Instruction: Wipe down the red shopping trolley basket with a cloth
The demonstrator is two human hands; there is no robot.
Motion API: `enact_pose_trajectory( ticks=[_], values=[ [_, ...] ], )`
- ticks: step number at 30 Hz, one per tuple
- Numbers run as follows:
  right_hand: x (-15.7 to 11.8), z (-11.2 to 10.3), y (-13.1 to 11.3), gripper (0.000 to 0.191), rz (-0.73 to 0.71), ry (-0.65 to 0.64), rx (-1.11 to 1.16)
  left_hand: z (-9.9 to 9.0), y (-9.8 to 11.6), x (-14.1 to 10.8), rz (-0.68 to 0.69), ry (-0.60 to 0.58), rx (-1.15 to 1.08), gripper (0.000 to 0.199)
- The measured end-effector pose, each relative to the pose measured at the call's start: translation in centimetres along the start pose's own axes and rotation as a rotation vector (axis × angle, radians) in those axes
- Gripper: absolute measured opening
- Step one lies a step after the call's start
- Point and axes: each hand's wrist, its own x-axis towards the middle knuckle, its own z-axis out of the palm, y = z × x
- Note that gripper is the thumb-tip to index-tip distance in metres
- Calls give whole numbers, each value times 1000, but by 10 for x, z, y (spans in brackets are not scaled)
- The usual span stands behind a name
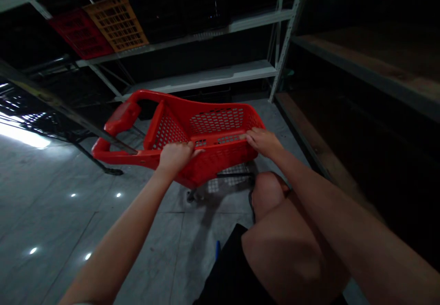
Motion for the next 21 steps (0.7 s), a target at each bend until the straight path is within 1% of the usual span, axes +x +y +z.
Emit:
enact_pose_trajectory(
  ticks=[2, 4, 5, 9, 10, 11, 12, 13, 14, 15, 16, 19, 20, 21],
  values=[
    [10, 3, -4, 49, 109, 75, 13, 1, 17, 3, 5, 54, -33, 69],
    [20, 4, -22, 50, 159, 128, 42, 1, 29, 9, 10, 108, -65, 67],
    [25, 4, -35, 49, 144, 147, 66, 1, 33, 12, 11, 131, -74, 65],
    [40, 5, -95, 46, -52, 214, 183, 1, 38, 23, 20, 182, -70, 55],
    [42, 5, -103, 45, -89, 222, 199, 2, 37, 25, 19, 187, -68, 54],
    [43, 5, -106, 45, -129, 222, 203, 2, 36, 26, 15, 192, -68, 54],
    [43, 5, -103, 45, -171, 212, 196, 3, 35, 27, 10, 194, -69, 55],
    [41, 5, -94, 44, -215, 191, 181, 5, 33, 26, 7, 194, -70, 56],
    [38, 5, -79, 44, -244, 166, 158, 6, 32, 25, 5, 195, -71, 58],
    [32, 5, -59, 44, -241, 142, 128, 7, 31, 24, 5, 195, -72, 59],
    [25, 5, -37, 43, -203, 120, 93, 8, 30, 22, 6, 196, -72, 61],
    [-4, 4, 30, 40, -10, 104, -2, 9, 29, 17, 4, 211, -60, 65],
    [-14, 4, 45, 40, 24, 116, -10, 9, 30, 15, 4, 215, -55, 66],
    [-22, 3, 54, 40, 51, 134, -10, 9, 31, 13, 6, 218, -53, 67]
  ],
)
